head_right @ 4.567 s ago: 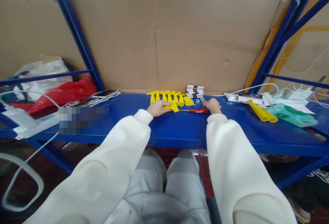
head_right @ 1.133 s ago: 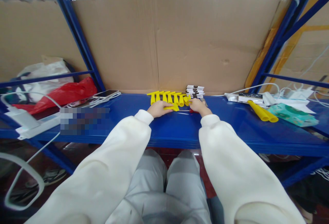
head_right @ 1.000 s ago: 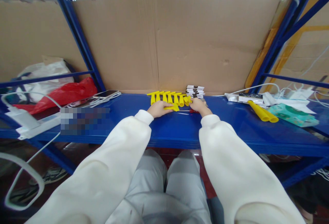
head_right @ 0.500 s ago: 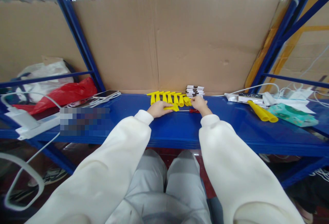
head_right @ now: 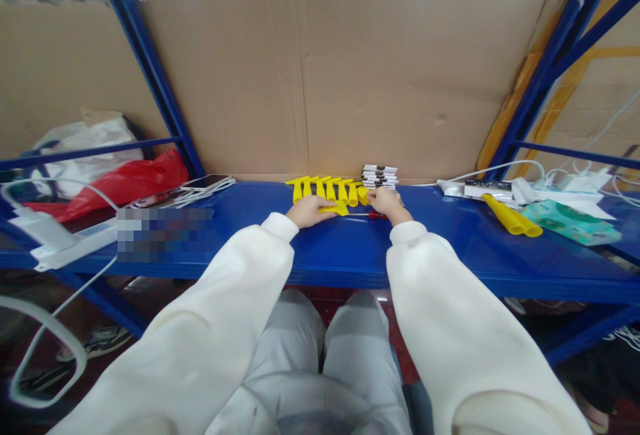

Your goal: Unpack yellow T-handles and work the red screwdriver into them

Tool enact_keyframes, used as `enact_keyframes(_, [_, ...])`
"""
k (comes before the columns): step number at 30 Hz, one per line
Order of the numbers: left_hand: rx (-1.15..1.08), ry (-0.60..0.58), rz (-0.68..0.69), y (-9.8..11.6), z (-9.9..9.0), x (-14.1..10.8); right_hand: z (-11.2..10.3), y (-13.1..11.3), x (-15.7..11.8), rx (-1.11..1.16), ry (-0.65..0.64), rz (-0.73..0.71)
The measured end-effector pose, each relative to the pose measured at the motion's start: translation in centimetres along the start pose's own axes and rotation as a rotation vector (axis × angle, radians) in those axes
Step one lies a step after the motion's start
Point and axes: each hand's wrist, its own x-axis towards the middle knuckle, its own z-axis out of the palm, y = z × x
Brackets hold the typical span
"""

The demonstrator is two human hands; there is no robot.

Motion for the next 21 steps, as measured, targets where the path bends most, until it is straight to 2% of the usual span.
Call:
enact_keyframes(5, [-0.011, -0.004, 0.001, 0.2, -0.2, -0.1, 0.5, 0.3, 0.3, -0.039, 0.019, -0.038])
enact_keyframes(10, [0.015, -0.022, 0.002, 0.3, -0.4, -0.2, 0.3, -0.1, 0.1, -0.035, 0.03, -0.008])
enact_keyframes(16, [0.002, -0.009, 0.001, 0.2, -0.3, -0.1, -0.4, -0.7, -0.3, 0.033, 0.044, 0.111])
enact_keyframes(19, [0.017, -0.02, 0.004, 0.3, -0.3, -0.2, -0.5, -0.6, -0.2, 0.117, 0.086, 0.19])
enact_keyframes(21, [0.017, -0.024, 0.006, 0.3, -0.4, -0.2, -0.3, -0.2, 0.2, 0.185, 0.137, 0.193])
